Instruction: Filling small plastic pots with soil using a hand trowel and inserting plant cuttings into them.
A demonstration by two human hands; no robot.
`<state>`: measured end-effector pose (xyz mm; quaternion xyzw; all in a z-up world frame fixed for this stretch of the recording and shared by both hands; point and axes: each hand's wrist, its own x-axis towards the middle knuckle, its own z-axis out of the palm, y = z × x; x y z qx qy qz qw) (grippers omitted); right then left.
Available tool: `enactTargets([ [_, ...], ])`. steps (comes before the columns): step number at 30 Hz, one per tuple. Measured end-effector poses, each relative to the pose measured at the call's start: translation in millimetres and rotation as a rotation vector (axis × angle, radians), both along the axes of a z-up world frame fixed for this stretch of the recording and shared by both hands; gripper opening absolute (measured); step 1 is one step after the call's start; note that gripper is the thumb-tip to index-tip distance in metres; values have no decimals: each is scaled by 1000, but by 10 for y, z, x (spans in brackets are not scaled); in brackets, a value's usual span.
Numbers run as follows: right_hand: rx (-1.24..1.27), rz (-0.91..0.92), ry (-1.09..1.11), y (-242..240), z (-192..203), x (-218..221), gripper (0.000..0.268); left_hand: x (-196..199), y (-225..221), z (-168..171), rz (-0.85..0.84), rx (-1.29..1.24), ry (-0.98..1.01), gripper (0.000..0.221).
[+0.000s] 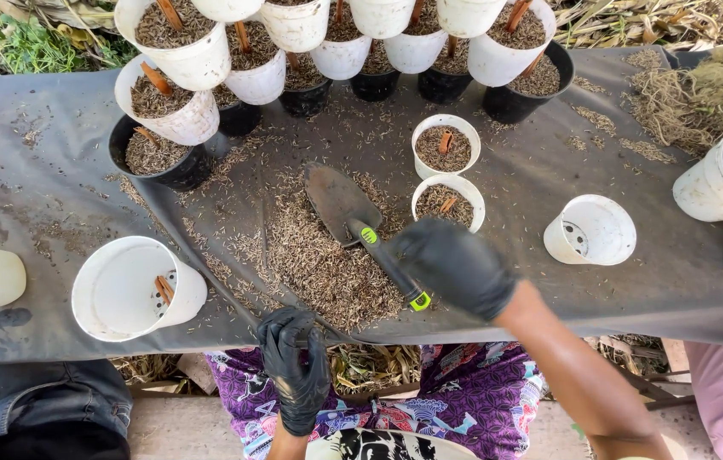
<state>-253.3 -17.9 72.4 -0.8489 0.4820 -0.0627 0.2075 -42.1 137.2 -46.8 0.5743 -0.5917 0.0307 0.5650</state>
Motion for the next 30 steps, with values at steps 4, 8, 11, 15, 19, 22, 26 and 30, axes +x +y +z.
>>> enactTargets([
  [4,-398,520,125,238,-531,383,32,17,28,-93,-14,-122,-123,73],
  [8,-514,256,-69,309,-702,606,20,67,46,-97,52,-58,-72,18],
  [11,-724,268,51,318,-876,619,36,105,63,-205,48,-67,-75,31],
  [15,-684,316,-78,281,-819,552,31,110,135,-468,84,-77,-155,75],
  [19,-443,294,-178,110,-504,428,25,46,55,-292,60,-16,-113,48],
  [22,-144,123,-301,-53,-144,168,17,22,-60,-429,20,37,-107,27],
  [26,-330,76,-240,-257,16,-302,21,-134,-175,30,-221,60,-116,34],
  [30,-377,8,-278,-180,-47,-631,31,-305,-348,306,-374,129,-120,40],
])
